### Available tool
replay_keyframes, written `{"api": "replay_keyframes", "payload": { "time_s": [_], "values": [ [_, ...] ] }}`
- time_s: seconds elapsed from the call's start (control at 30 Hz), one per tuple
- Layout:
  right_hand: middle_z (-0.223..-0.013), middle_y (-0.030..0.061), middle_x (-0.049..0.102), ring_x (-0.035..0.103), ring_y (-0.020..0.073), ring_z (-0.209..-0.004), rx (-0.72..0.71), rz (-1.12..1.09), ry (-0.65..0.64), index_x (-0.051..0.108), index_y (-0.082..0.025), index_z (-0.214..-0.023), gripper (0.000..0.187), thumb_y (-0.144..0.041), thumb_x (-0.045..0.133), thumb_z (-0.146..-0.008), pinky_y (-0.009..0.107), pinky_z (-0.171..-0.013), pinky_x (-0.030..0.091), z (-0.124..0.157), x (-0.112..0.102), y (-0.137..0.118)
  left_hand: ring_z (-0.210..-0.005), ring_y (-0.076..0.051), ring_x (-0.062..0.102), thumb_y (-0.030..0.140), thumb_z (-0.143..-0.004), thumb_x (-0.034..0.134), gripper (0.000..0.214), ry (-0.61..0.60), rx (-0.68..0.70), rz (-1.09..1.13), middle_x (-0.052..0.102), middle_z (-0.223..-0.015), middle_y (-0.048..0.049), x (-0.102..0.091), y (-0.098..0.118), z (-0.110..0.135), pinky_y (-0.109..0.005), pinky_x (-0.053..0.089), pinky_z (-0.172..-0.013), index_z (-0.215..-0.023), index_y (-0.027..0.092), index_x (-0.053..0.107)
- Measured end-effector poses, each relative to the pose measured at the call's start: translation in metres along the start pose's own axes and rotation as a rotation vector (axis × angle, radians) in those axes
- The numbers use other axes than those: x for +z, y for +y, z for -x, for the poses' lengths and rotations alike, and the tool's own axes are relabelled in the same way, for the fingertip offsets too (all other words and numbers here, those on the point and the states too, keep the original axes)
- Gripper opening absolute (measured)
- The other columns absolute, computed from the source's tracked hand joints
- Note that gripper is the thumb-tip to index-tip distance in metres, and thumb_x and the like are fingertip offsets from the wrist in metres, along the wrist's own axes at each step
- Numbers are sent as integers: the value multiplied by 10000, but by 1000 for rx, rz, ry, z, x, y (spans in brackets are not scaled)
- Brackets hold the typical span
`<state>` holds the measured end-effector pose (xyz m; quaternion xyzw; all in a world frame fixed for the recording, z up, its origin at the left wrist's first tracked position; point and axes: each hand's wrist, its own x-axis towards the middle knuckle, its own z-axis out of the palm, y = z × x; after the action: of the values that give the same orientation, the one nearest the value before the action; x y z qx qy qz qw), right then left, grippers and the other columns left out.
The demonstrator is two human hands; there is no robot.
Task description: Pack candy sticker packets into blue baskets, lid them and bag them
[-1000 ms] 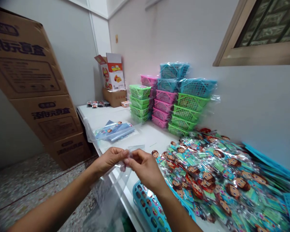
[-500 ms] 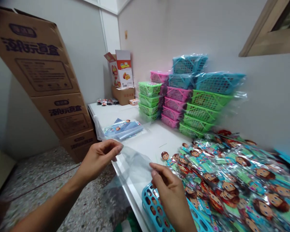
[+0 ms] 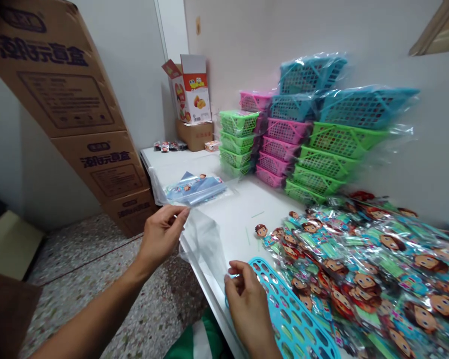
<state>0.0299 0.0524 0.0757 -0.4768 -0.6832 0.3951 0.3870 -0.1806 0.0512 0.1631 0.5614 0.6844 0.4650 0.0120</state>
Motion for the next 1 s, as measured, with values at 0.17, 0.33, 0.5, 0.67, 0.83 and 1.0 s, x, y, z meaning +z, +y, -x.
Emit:
{"api": "replay_keyframes", "payload": {
  "time_s": [0.17, 0.33, 0.5, 0.67, 0.83, 1.0],
  "values": [
    [-946, 88, 613, 605, 177, -733, -481, 278, 142, 506, -205, -1120, 282, -259, 557, -849, 302, -639, 519, 13, 1, -8, -665, -138, 594, 399, -883, 439, 309, -91, -87, 58, 661, -723, -5, 20, -6, 9, -210, 398, -604, -856, 189, 664],
    [-1328, 176, 463, 482, 262, -1170, -718, 483, -106, 282, -130, -1390, 589, -240, 525, -864, 359, -866, 481, -1, 0, -29, -655, -126, 583, 382, -890, 436, 292, -117, -59, 96, 659, -728, 3, 25, 3, 13, -204, 386, -611, -850, 190, 653],
    [-891, 59, 653, 590, 172, -729, -744, 663, -219, 630, -208, -903, 203, -116, 454, -859, 275, -637, 462, -17, -6, -27, -700, -137, 602, 388, -895, 432, 301, -148, -23, 50, 676, -764, -5, 24, 6, 10, -211, 400, -642, -872, 199, 664],
    [-1124, 109, 610, 590, 198, -892, -865, 587, -85, 579, -200, -1109, 278, -136, 467, -863, 315, -745, 470, -18, -10, -27, -744, -155, 634, 379, -903, 418, 305, -191, 11, 19, 706, -832, -19, 22, 7, 11, -222, 427, -665, -931, 214, 673],
    [-1101, 102, 640, 605, 192, -858, -951, 638, -187, 521, -176, -1220, 335, -176, 462, -891, 312, -702, 466, -28, -9, -27, -736, -150, 642, 366, -912, 408, 302, -241, 69, -2, 710, -824, -24, 23, 14, 13, -224, 440, -672, -936, 208, 664],
    [-961, 93, 667, 582, 178, -764, -1016, 722, -214, 605, -170, -1054, 275, -101, 390, -897, 320, -696, 438, -29, -23, -11, -826, -167, 652, 369, -920, 392, 306, -186, 153, -182, 711, -916, -52, 18, 4, 7, -247, 453, -746, -1007, 203, 633]
  ]
}}
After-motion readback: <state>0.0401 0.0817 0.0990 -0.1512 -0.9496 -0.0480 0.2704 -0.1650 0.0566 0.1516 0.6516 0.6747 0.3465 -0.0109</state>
